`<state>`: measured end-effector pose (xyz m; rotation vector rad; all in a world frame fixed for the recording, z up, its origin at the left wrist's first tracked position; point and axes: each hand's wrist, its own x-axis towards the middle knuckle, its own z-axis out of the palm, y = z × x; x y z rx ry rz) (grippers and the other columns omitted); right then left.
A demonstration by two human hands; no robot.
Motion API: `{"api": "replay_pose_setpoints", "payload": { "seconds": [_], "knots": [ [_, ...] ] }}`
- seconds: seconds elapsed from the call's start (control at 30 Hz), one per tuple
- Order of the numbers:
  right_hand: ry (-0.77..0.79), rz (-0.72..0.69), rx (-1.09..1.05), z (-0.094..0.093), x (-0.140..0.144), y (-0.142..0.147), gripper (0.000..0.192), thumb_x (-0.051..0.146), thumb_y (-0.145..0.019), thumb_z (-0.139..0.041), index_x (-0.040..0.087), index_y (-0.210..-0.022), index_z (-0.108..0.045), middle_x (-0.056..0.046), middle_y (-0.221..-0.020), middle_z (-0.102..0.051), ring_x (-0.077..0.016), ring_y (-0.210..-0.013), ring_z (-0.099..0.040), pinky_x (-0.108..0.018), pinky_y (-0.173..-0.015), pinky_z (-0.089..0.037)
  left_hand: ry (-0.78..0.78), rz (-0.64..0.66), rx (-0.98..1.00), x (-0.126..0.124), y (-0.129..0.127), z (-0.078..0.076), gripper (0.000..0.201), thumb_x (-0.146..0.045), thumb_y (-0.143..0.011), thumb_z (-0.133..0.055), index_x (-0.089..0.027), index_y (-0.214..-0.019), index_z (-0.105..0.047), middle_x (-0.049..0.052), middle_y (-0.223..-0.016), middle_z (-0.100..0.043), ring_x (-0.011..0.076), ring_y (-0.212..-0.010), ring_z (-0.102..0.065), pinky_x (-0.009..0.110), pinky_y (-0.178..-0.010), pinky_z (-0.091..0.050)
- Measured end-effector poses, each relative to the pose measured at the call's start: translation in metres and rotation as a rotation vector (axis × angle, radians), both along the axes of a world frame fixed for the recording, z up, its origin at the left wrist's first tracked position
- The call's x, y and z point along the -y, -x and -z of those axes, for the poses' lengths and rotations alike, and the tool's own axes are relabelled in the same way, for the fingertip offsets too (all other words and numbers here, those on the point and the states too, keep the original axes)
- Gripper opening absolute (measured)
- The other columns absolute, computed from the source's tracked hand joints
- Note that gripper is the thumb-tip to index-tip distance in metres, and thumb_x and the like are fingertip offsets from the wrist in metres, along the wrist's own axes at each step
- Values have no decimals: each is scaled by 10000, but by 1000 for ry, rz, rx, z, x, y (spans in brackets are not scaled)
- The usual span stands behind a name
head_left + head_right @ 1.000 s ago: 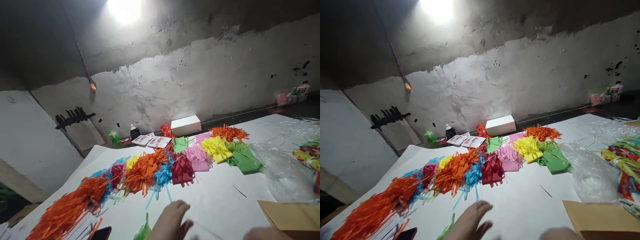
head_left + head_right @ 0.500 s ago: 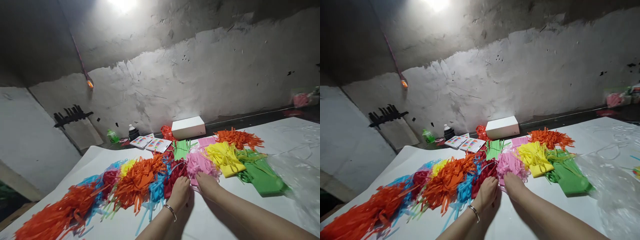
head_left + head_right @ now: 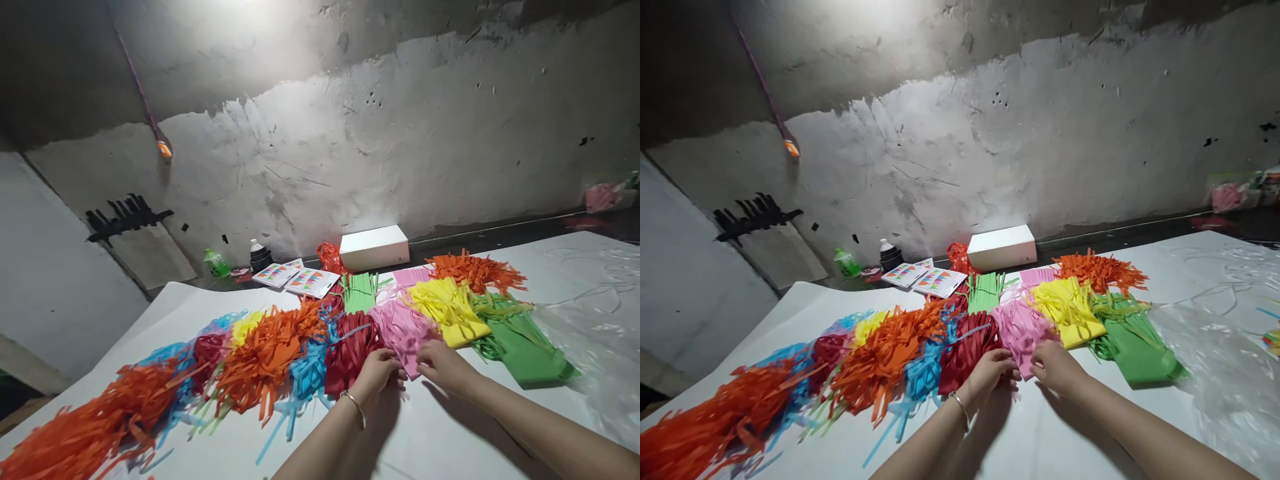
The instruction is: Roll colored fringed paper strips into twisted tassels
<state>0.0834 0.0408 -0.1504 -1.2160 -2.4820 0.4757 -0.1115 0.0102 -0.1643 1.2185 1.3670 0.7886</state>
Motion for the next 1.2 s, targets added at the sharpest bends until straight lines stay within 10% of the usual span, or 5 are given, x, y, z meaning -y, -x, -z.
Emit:
{"api": "replay_pose_setpoints", "payload": {
  "seconds": [0.3,0.87,1.0,1.1,1.2],
  "knots": [
    [205,283,-135,2,-8,48,270,378,-988,-649,153,-839,-652,16,-801,-664,-150,-750,-661,-342,-753,-568,-28,-57,82,1,-1,4,180,-317,-987,-613,-142,-1026,-634,-21,-781,-651,117,-624,-639,272,-599,-565],
    [453,409,-687,40,31,5,375,431,-1041,-546,166,-778,-580,92,-563,-509,-74,-433,-491,-201,-444,-430,-864,289,-897,25,-17,-29,74,-258,-879,-679,-251,-938,-723,56,-1073,-687,302,-1160,-526,671,-1162,-102],
    [274,360,-621,35,38,1,301,372,-1044,-512,164,-839,-584,62,-634,-575,-87,-455,-526,-221,-461,-461,-918,349,-964,20,-11,-20,116,-217,-937,-614,-264,-981,-711,31,-1058,-701,267,-1153,-542,626,-1163,-142],
    [11,154,-521,22,46,3,151,216,-968,-518,166,-1076,-612,-69,-1060,-688,-177,-898,-689,-337,-796,-578,-912,297,-984,16,-11,-13,170,-229,-990,-547,-250,-965,-714,34,-1023,-715,251,-1085,-562,556,-1088,-281],
    [-186,-110,-346,14,47,11,444,64,-857,-531,194,-1279,-579,-99,-1342,-620,-207,-1164,-637,-339,-948,-552,-889,251,-981,12,-12,-7,143,-243,-972,-583,-213,-953,-721,60,-991,-728,249,-1000,-579,493,-992,-361]
  ]
}}
